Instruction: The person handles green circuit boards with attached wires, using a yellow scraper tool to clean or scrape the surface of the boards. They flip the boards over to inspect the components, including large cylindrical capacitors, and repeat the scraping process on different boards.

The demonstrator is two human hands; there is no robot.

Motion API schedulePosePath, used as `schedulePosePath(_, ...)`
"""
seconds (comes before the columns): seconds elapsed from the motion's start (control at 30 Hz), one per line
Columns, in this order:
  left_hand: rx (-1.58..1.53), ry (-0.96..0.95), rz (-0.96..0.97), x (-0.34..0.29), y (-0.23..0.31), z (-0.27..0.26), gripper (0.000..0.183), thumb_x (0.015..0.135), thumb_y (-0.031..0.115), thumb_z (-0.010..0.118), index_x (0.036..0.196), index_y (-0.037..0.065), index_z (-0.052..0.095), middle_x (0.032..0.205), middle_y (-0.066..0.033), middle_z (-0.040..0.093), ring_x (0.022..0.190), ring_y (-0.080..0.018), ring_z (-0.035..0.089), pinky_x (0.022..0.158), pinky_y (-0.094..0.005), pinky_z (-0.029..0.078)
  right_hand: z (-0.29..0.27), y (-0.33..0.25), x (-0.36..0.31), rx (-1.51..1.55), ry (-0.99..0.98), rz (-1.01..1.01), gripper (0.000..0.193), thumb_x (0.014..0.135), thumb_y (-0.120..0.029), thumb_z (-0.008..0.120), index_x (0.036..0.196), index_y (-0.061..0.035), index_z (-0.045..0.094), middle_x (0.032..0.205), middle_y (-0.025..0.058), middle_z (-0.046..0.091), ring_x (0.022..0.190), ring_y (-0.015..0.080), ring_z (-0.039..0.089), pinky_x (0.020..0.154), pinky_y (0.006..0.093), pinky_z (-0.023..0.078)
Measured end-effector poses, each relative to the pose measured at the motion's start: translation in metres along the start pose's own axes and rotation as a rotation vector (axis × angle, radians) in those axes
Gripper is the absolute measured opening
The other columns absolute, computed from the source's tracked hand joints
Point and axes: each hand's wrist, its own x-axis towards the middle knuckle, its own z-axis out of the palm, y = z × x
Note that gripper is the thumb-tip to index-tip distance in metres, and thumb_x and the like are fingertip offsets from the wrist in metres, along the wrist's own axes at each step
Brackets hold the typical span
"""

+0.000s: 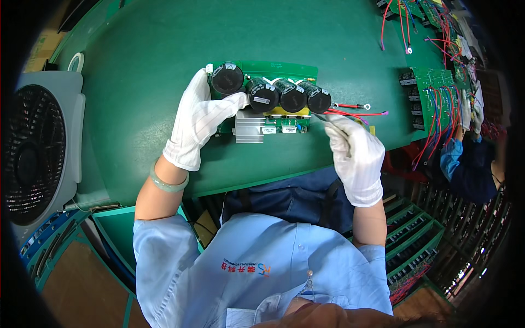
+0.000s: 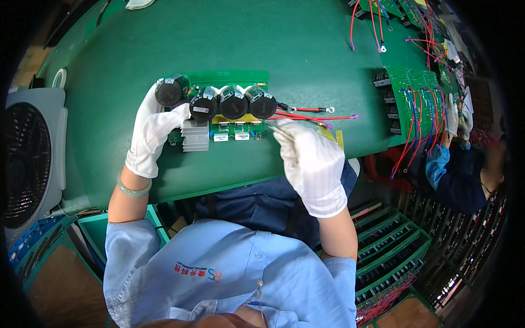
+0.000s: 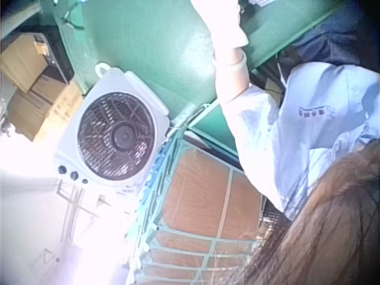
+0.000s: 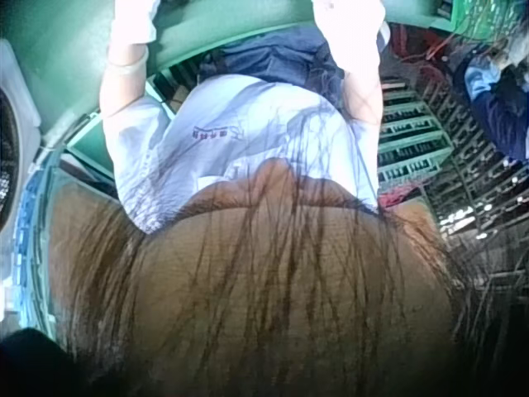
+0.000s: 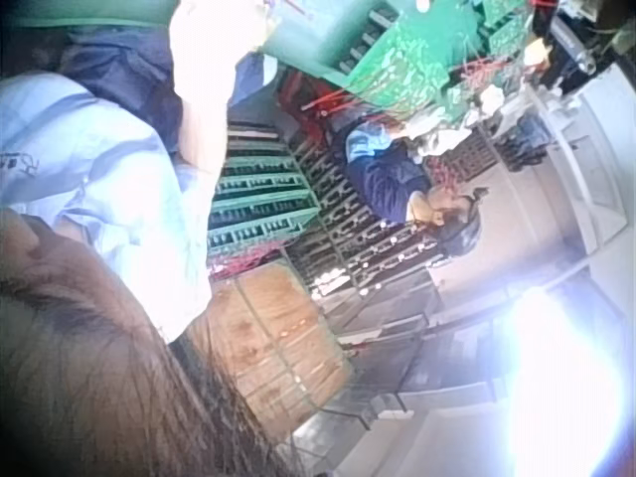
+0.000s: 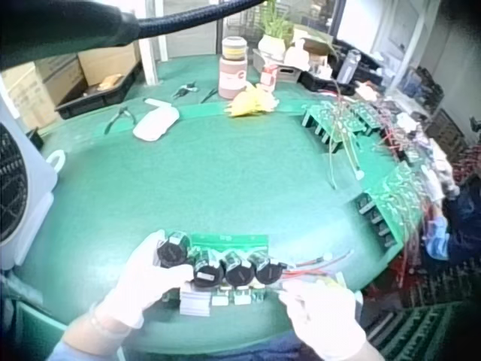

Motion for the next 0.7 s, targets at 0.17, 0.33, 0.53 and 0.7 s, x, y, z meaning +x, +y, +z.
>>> schedulePosePath(0.17,-0.001,0.016,-0.015,-0.001,-0.001,-0.002,0.053,0.08,0.009,0.082,0.122,-0.003,0.053,0.11,-0.0074,0.061,0.101,-0.0144,0.059,0.091,-0.0302,0.049,0.003,-0.005,-0.022,0.244,0.023,0.257,0.02,0.088,-0.006,0.072,0.105,0.0011,0.064,0.092,0.0151,0.073,0.071,0.0286,0.071,0.065,0.0338,0.056)
schedulePosePath(0.33,0.346,0.111,0.07,-0.01,0.029,0.008,0.056,0.075,-0.001,0.084,0.123,-0.002,0.055,0.109,-0.0074,0.062,0.095,-0.0152,0.061,0.089,-0.0309,0.052,0.032,-0.011,-0.052,0.808,0.295,0.603,0.02,0.101,-0.01,0.058,0.115,0.0036,0.056,0.087,0.0104,0.071,0.061,0.0071,0.057,0.058,0.0223,0.047)
schedulePosePath(0.53,0.878,-0.315,0.753,-0.03,0.073,0.019,0.02,0.08,0.019,0.069,0.09,0.003,0.067,0.095,-0.0118,0.07,0.091,-0.0293,0.069,0.084,-0.0398,0.056,0.038,-0.006,-0.047,0.882,0.284,0.739,0.018,0.102,-0.01,0.055,0.114,0.0032,0.057,0.081,0.0085,0.068,0.058,0.0074,0.056,0.055,0.0227,0.048)
schedulePosePath(0.7,1.156,-0.395,1.089,-0.032,0.083,0.04,0.021,0.065,0.015,0.07,0.084,0.005,0.07,0.096,-0.0104,0.073,0.093,-0.0279,0.07,0.086,-0.0393,0.058,0.037,-0.004,-0.05,0.919,0.313,0.723,0.02,0.102,-0.011,0.056,0.116,0.0038,0.058,0.08,0.008,0.067,0.057,0.0077,0.057,0.055,0.0227,0.048)
